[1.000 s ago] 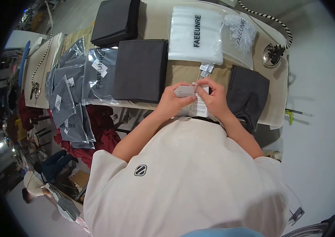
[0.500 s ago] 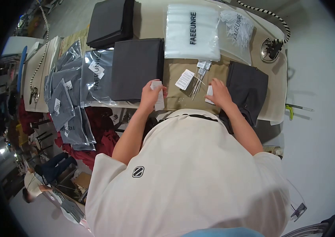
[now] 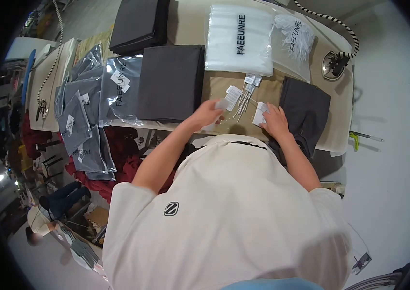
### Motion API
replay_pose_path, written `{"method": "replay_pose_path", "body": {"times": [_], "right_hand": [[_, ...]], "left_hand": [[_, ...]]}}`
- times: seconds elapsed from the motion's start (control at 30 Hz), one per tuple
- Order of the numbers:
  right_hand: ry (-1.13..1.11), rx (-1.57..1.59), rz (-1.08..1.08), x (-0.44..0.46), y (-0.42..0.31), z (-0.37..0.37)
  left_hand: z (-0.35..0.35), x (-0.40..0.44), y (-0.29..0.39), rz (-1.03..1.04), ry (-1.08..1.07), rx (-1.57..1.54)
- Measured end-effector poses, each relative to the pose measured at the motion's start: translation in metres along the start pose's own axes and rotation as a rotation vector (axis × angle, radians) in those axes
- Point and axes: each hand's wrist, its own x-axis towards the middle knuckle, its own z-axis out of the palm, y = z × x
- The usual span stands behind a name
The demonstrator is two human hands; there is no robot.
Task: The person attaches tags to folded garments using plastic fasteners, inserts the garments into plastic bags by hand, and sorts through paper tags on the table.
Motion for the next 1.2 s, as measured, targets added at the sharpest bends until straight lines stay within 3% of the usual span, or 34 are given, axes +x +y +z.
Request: {"method": "replay_pose_path", "body": {"times": [0.03,0.1,0.13,0.23,0.27,0.37,0.4,0.47,0.5,0.6,0.63,0.73,0.83,0.9,1.0,1.2], "right_hand": [[0.011,0.030,-0.007,0.000,0.000,-0.002],[0.006,0.073,0.033,-0.001,-0.005,-0.013],[-0.002,0.118,0.079,-0.003,-0.008,-0.021],[0.025,0.173,0.129,-0.013,-0.013,-0.034],[0.057,0.188,0.129,-0.018,-0.013,-0.038],[0.112,0.222,0.162,-0.033,-0.012,-0.045],[0.132,0.237,0.185,-0.037,-0.013,-0.046],[0.154,0.260,0.211,-0.043,-0.017,-0.046],[0.170,0.283,0.203,-0.044,-0.020,-0.045],[0.205,0.326,0.184,-0.040,-0.027,-0.053],[0.229,0.420,0.131,-0.036,-0.036,-0.064],[0.272,0.608,0.013,-0.017,-0.068,-0.098],[0.388,0.497,-0.243,0.003,-0.098,-0.120],[0.397,0.459,-0.276,0.012,-0.110,-0.121],[0.413,0.389,-0.348,0.024,-0.121,-0.125],[0.467,0.431,-0.397,0.024,-0.132,-0.120]], "left_hand": [[0.007,0.021,-0.003,0.002,-0.043,0.188],[0.016,0.075,-0.041,0.815,0.065,0.890],[0.018,0.084,-0.034,0.819,0.067,0.891],[0.028,0.104,-0.017,0.481,-0.173,1.060],[0.030,0.105,-0.016,0.487,-0.179,1.062],[0.016,0.100,-0.030,0.451,0.165,0.921],[0.005,0.101,-0.041,0.451,0.155,0.929],[-0.015,0.105,-0.063,0.782,0.381,0.895],[-0.016,0.102,-0.060,0.784,0.377,0.902],[-0.010,0.071,-0.032,0.122,0.167,0.146],[-0.007,0.061,-0.020,0.122,0.166,0.148],[0.005,0.023,0.025,0.007,-0.132,-0.695],[0.027,-0.018,0.076,-0.017,-0.022,-0.639],[0.035,-0.026,0.079,-0.023,0.036,-0.618],[0.034,-0.027,0.068,0.203,0.082,-0.442],[0.036,-0.038,0.058,0.310,0.169,-0.350]]}}
